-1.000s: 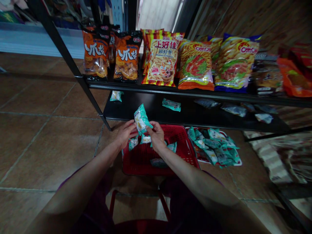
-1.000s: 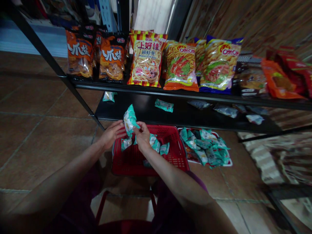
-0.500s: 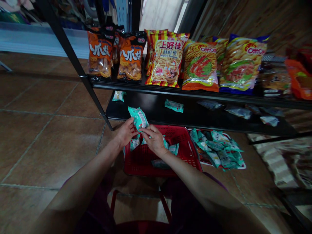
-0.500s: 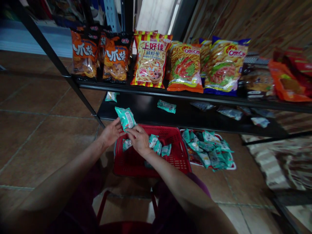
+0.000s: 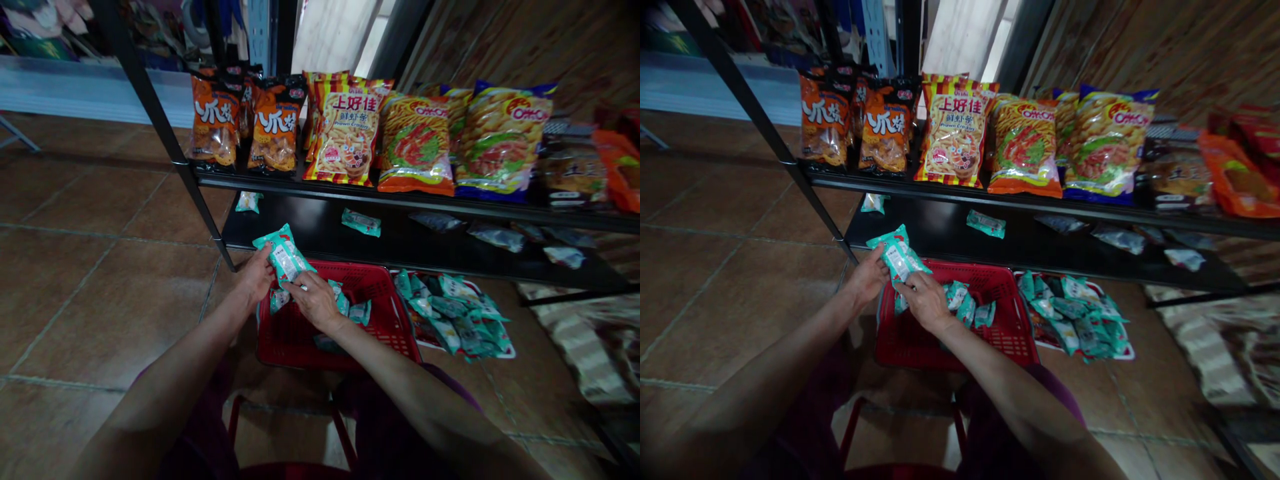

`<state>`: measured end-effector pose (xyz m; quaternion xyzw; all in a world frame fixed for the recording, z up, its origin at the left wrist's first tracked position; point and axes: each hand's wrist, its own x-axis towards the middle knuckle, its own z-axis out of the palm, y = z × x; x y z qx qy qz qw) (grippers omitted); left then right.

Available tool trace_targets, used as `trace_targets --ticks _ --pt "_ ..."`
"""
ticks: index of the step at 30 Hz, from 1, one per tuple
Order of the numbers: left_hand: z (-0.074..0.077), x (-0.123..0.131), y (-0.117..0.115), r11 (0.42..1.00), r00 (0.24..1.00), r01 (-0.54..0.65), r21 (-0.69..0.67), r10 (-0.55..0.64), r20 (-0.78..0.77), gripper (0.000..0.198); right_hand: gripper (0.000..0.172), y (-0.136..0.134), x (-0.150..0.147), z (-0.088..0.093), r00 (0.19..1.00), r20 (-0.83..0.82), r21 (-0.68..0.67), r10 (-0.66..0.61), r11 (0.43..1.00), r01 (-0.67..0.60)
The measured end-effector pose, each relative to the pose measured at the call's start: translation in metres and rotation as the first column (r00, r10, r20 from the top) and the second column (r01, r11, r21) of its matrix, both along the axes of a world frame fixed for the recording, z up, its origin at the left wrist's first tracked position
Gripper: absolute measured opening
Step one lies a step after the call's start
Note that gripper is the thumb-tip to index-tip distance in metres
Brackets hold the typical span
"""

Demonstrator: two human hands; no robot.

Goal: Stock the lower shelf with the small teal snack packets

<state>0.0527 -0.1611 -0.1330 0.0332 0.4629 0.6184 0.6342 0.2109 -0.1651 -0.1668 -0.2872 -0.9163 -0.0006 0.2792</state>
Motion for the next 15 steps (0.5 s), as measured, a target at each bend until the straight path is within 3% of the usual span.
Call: trace_targets --ticks 11,13,15 --pt "0.001 -0.009 0.003 0.999 0.998 -0.042 0.017 0.041 0.038 0.014 0.027 -0.005 0.0 0.003 0.999 0.018 -0.149 0.035 0.988 -0.032" --pt "0.002 -0.012 0.004 0.998 0.998 -0.061 -0.003 0.061 0.029 0.015 0.021 -0.007 -0.001 0.006 1.0 -0.023 -0.234 -0.005 0.972 -0.001" --pt "0.002 -0.014 0.004 0.998 0.998 -0.067 -0.012 0.067 0.013 0.014 0.012 -0.008 -0.001 0.008 0.988 -0.094 -0.363 -0.122 0.928 0.08"
